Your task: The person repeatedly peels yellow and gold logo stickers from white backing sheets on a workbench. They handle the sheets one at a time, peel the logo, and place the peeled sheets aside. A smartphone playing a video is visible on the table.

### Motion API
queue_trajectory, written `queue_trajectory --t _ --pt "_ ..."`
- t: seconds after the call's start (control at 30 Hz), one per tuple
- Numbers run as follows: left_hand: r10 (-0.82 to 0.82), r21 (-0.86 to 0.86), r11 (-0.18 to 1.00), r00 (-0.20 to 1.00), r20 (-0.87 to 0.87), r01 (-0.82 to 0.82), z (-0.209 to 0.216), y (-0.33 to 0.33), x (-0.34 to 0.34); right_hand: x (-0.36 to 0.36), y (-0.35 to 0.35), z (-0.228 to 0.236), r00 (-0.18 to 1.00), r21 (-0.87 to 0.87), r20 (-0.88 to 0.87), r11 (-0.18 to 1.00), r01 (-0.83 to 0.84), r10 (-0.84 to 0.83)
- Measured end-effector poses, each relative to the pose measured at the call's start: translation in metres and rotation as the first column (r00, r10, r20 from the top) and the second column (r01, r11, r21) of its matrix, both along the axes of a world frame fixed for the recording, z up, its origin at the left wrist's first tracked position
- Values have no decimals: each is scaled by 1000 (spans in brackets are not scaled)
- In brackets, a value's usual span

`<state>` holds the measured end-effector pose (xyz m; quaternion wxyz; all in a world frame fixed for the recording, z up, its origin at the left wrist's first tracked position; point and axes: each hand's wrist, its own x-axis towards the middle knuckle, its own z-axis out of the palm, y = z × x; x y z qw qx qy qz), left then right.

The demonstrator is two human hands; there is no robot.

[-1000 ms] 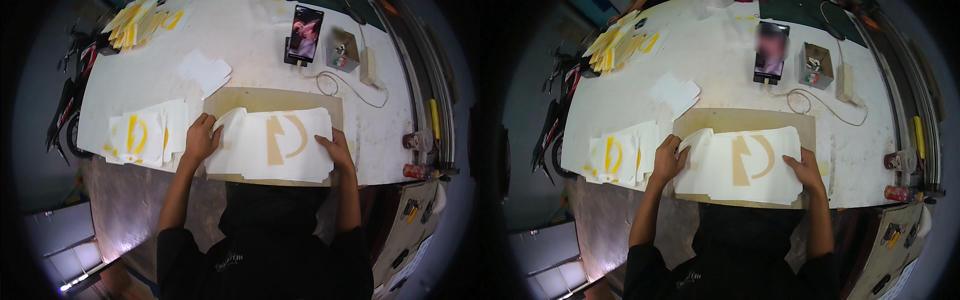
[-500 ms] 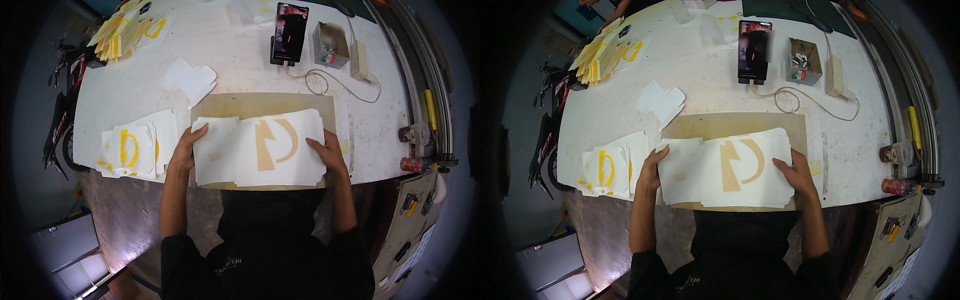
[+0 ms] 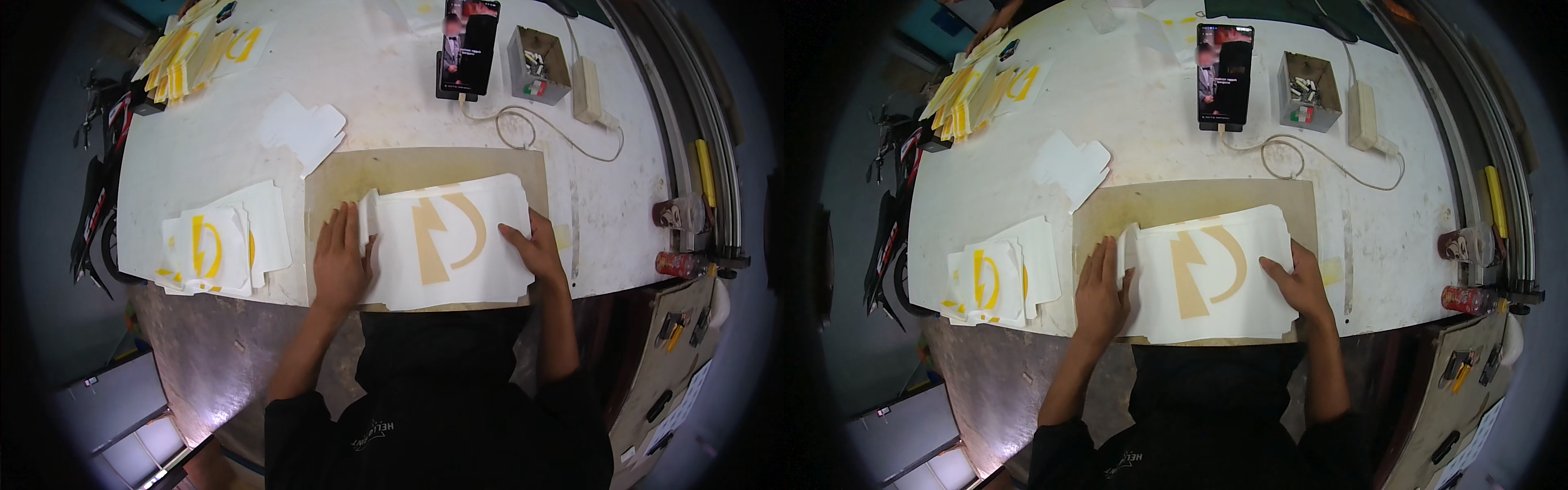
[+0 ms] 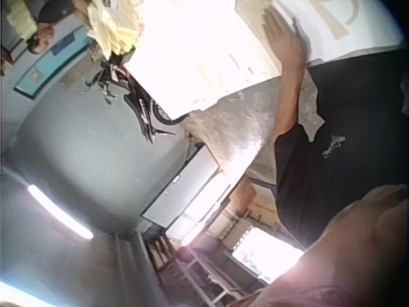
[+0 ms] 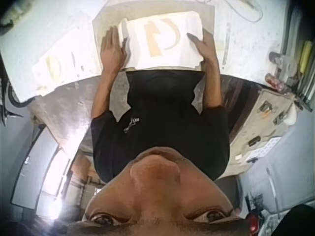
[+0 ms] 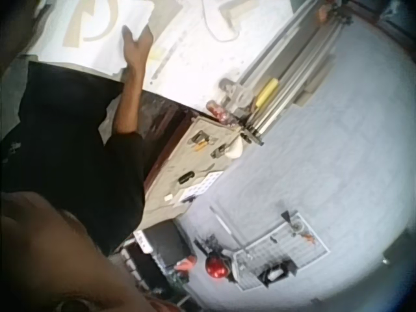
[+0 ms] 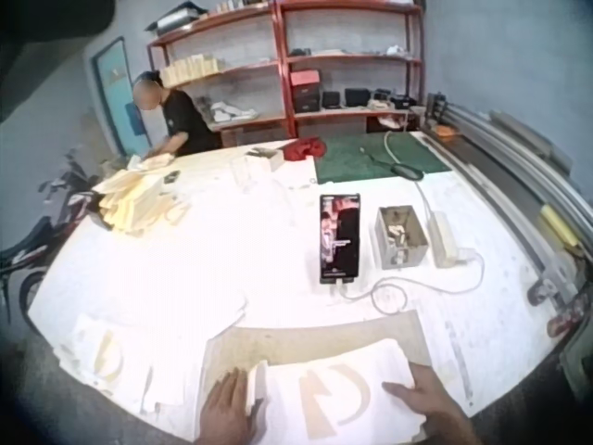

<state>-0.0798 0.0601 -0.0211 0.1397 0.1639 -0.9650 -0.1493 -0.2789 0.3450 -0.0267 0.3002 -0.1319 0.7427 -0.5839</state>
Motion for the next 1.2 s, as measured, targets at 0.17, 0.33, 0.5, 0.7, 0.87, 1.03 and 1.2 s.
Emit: queue_trajectory --t 0.17,0.33,0.5,0.7,0.87,1.03,1.2 --pt "-77 -115 989 993 87 87 5 35 12 0 -1 1 1000 14 -12 1000 6 -5" --pt "13 -79 997 998 61 -8 -4 22 -3 0 -1 0 999 18 -33 1000 0 0" --pt "57 -53 997 992 112 -51 -23 -10 -8 1 -4 4 1000 20 -23 1000 2 -2" --pt "88 40 995 988 127 -94 -28 -37 -13 2 -3 1 999 14 -46 1000 7 -6" --pt "14 39 999 1000 -19 -13 -5 3 -1 1 -3 -2 999 -5 -45 1000 17 -17" --pt "-95 101 990 995 3 94 30 34 16 1 1 -2 1000 8 -31 1000 0 0" --pt "-238 107 967 969 70 230 39 74 39 1 -1 -3 999 -8 -43 1000 8 -8"
